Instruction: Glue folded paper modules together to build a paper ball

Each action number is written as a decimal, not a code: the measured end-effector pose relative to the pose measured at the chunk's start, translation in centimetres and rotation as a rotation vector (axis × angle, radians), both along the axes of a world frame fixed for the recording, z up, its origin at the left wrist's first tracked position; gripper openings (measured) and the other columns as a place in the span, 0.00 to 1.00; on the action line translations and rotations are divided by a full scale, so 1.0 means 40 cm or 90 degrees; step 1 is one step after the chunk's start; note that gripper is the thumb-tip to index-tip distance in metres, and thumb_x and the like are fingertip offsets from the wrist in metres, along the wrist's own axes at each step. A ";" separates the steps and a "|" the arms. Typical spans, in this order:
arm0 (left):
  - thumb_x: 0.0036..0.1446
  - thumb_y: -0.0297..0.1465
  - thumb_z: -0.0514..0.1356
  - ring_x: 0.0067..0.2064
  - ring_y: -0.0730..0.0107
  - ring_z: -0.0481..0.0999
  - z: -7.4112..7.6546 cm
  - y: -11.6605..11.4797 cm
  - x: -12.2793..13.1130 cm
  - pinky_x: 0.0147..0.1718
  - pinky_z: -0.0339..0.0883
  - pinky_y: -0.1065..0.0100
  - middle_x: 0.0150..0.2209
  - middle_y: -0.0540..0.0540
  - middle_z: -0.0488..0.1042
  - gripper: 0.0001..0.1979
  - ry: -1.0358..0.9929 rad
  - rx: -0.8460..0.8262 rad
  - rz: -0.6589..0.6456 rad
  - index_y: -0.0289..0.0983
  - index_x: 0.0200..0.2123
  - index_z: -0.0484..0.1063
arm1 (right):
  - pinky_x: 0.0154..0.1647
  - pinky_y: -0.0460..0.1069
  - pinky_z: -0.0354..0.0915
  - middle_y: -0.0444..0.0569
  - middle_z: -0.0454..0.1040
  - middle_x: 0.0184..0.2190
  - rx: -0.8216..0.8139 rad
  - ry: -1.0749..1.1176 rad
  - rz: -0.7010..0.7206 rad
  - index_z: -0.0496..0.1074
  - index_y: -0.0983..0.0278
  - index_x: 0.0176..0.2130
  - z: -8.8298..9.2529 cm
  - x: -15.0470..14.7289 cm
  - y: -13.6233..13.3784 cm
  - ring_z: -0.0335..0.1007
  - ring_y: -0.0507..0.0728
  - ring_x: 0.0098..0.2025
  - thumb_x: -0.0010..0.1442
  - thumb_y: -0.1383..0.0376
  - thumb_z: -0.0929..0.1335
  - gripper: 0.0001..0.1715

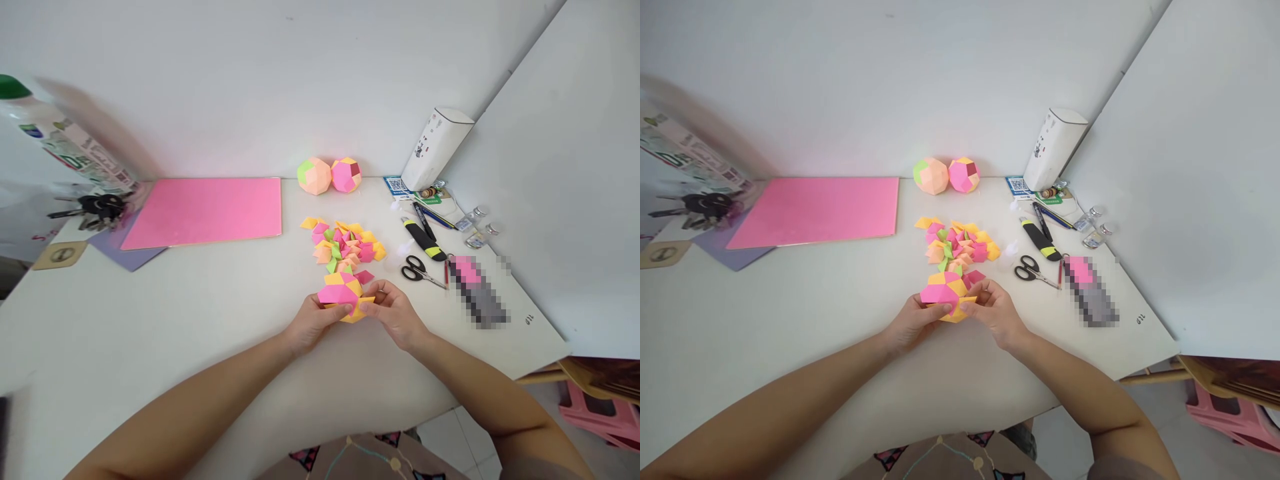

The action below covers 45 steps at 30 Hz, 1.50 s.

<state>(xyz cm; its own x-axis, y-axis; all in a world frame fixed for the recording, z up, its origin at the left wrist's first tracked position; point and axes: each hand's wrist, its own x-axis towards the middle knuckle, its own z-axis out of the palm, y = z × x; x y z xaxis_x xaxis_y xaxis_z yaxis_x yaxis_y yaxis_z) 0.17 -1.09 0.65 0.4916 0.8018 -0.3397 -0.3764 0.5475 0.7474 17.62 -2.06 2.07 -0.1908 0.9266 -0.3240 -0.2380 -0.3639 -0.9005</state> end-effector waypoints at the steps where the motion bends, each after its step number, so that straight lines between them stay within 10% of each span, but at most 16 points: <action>1: 0.44 0.32 0.67 0.43 0.59 0.73 -0.001 0.000 0.000 0.47 0.64 0.59 0.39 0.43 0.77 0.14 0.001 0.000 0.001 0.35 0.37 0.76 | 0.34 0.47 0.67 0.41 0.75 0.29 0.002 0.000 -0.003 0.66 0.62 0.31 0.000 -0.001 -0.001 0.71 0.50 0.32 0.44 0.66 0.76 0.16; 45: 0.43 0.32 0.67 0.38 0.63 0.73 -0.010 0.009 0.005 0.42 0.64 0.62 0.35 0.42 0.76 0.15 -0.075 -0.061 0.070 0.32 0.37 0.75 | 0.35 0.48 0.60 0.41 0.68 0.27 0.037 -0.108 0.096 0.69 0.63 0.27 -0.001 -0.009 -0.007 0.63 0.51 0.31 0.47 0.59 0.73 0.13</action>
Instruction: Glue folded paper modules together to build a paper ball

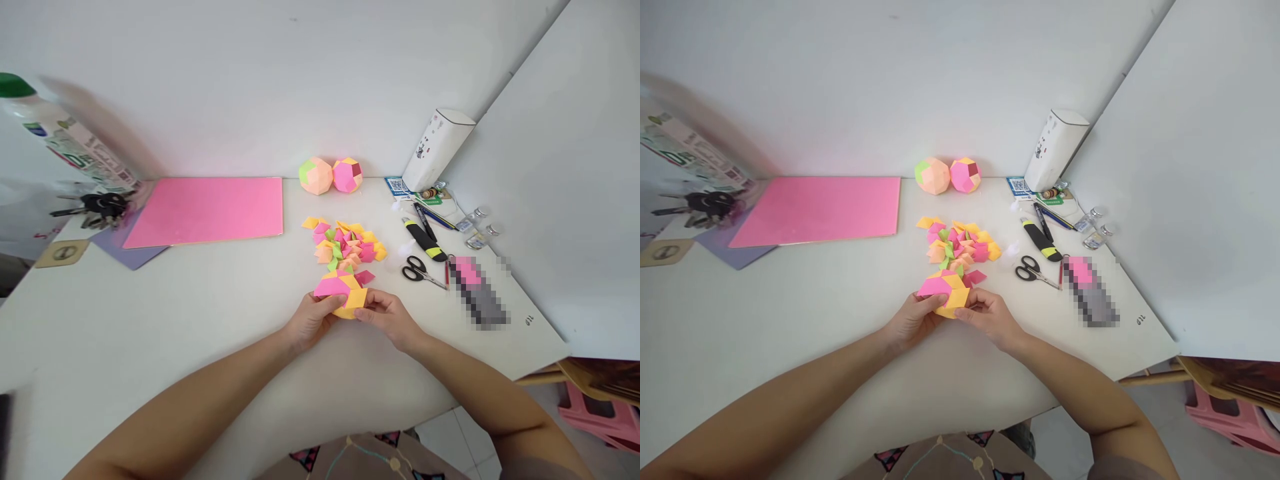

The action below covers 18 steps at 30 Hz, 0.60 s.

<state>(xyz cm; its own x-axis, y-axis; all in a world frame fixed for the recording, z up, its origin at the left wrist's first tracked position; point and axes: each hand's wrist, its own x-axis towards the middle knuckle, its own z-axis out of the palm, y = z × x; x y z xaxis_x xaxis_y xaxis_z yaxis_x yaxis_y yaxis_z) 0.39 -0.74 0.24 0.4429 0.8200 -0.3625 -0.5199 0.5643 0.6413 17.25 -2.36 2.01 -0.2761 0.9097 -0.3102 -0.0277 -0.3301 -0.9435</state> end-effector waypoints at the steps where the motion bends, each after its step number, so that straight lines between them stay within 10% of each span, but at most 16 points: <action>1: 0.44 0.32 0.67 0.38 0.63 0.73 0.000 0.000 0.000 0.42 0.64 0.62 0.36 0.42 0.76 0.15 0.000 0.004 -0.002 0.32 0.37 0.75 | 0.35 0.48 0.60 0.41 0.68 0.27 -0.003 0.001 -0.002 0.69 0.63 0.26 0.001 0.000 0.000 0.63 0.51 0.31 0.47 0.59 0.73 0.13; 18: 0.50 0.32 0.64 0.38 0.61 0.74 0.005 -0.002 -0.003 0.42 0.66 0.59 0.36 0.39 0.76 0.14 -0.019 0.060 -0.062 0.30 0.39 0.74 | 0.38 0.50 0.63 0.44 0.72 0.30 -0.025 0.035 0.019 0.74 0.63 0.31 -0.003 0.011 0.009 0.66 0.52 0.33 0.47 0.58 0.73 0.13</action>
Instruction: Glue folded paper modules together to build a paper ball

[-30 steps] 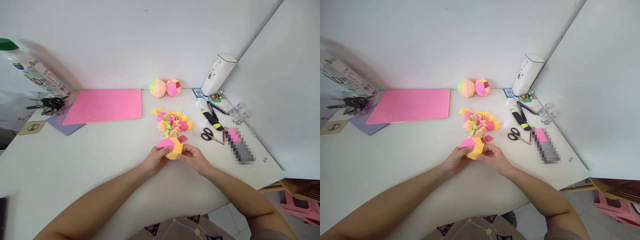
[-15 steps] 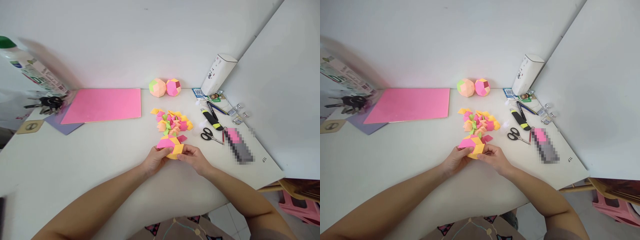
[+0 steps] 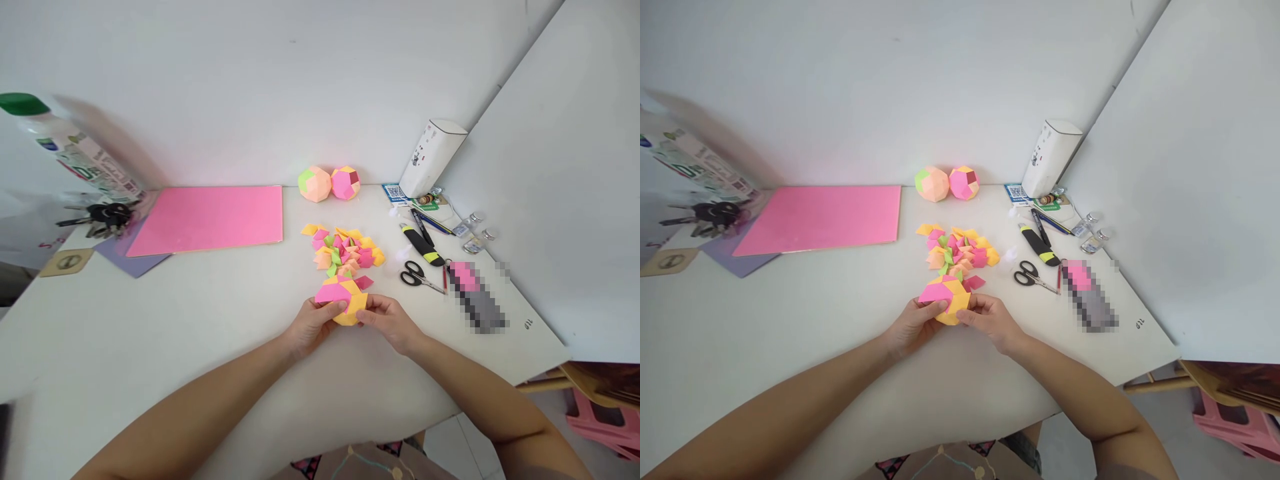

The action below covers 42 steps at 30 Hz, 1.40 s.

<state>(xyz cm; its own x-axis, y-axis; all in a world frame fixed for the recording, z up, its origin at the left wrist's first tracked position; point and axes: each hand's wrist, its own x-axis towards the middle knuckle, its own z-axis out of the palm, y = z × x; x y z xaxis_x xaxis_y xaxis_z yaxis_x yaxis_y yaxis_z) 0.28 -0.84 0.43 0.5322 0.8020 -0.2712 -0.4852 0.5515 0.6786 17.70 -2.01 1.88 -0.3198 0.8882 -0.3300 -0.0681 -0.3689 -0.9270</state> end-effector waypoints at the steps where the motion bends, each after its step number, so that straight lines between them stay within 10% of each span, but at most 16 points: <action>1: 0.50 0.33 0.63 0.38 0.60 0.74 0.001 0.000 -0.001 0.42 0.65 0.58 0.36 0.39 0.75 0.15 -0.007 0.015 -0.010 0.30 0.40 0.74 | 0.38 0.50 0.63 0.45 0.72 0.30 -0.005 0.005 0.001 0.74 0.63 0.32 -0.002 0.001 0.001 0.66 0.52 0.33 0.48 0.58 0.73 0.12; 42: 0.45 0.32 0.66 0.37 0.59 0.74 -0.002 0.002 -0.003 0.41 0.65 0.58 0.34 0.40 0.76 0.13 -0.015 0.007 -0.028 0.31 0.35 0.76 | 0.35 0.48 0.63 0.44 0.71 0.30 0.008 -0.005 0.019 0.73 0.61 0.34 -0.015 -0.007 -0.007 0.64 0.52 0.32 0.46 0.57 0.73 0.15</action>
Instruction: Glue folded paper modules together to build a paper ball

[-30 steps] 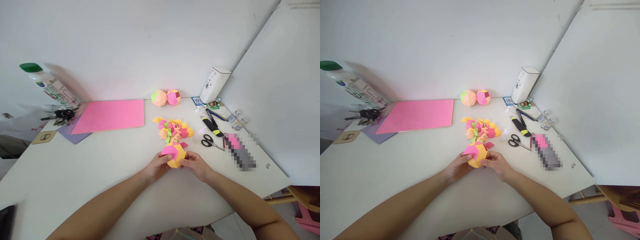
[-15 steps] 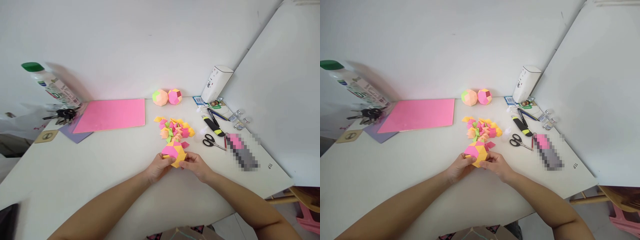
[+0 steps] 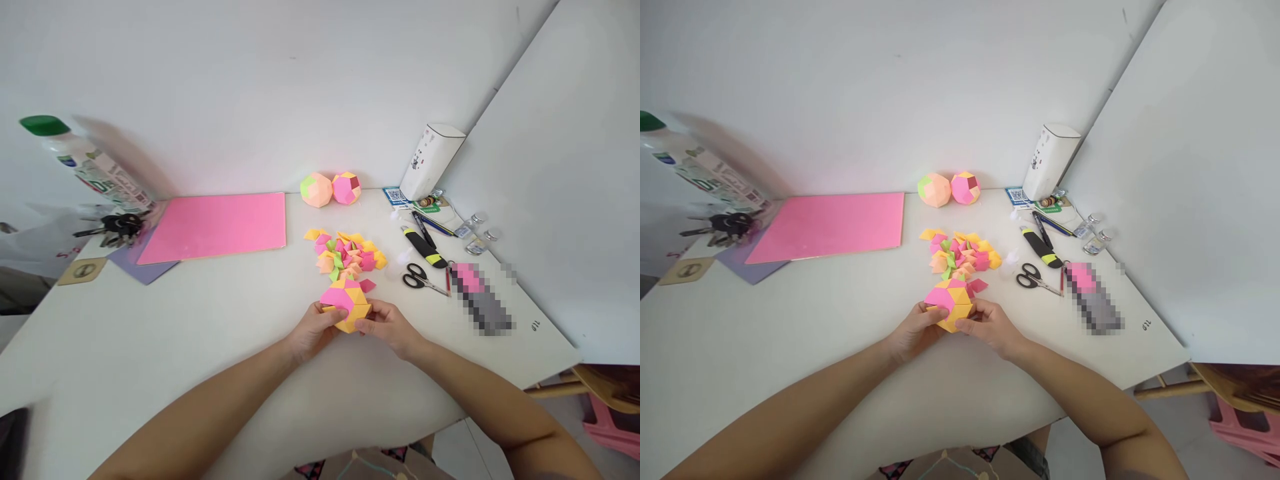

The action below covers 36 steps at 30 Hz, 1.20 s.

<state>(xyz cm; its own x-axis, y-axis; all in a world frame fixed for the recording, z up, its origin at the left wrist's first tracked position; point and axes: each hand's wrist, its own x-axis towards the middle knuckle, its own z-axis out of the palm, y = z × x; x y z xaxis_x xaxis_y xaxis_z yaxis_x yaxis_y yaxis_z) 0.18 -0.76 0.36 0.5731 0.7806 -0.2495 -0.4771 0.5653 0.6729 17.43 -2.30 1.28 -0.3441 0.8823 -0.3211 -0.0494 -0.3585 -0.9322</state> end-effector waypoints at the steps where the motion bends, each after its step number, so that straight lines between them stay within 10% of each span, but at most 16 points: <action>1: 0.45 0.32 0.66 0.37 0.60 0.74 -0.002 -0.001 0.000 0.41 0.65 0.59 0.34 0.40 0.77 0.13 0.008 -0.009 0.008 0.31 0.35 0.76 | 0.35 0.48 0.63 0.44 0.71 0.30 0.003 0.000 0.001 0.73 0.61 0.35 0.001 0.000 0.000 0.64 0.52 0.32 0.47 0.57 0.73 0.15; 16: 0.38 0.32 0.69 0.37 0.59 0.75 -0.006 -0.008 0.003 0.40 0.65 0.60 0.33 0.41 0.77 0.18 0.082 -0.038 0.063 0.31 0.35 0.75 | 0.35 0.48 0.62 0.44 0.70 0.31 -0.007 0.003 0.013 0.73 0.61 0.39 0.009 -0.006 -0.001 0.63 0.52 0.32 0.46 0.59 0.74 0.19; 28: 0.58 0.41 0.53 0.46 0.55 0.72 0.005 0.009 0.003 0.44 0.64 0.57 0.45 0.37 0.74 0.21 -0.097 -0.046 0.037 0.32 0.46 0.71 | 0.36 0.50 0.62 0.46 0.74 0.29 -0.084 0.087 -0.019 0.76 0.64 0.33 0.011 0.023 0.035 0.67 0.53 0.32 0.45 0.62 0.73 0.12; 36: 0.51 0.32 0.62 0.32 0.69 0.72 -0.009 0.012 -0.002 0.36 0.65 0.65 0.31 0.44 0.75 0.08 -0.053 -0.060 0.038 0.32 0.30 0.75 | 0.30 0.48 0.63 0.47 0.74 0.31 -0.105 0.178 -0.014 0.74 0.64 0.36 0.012 0.033 0.053 0.68 0.52 0.30 0.53 0.57 0.70 0.14</action>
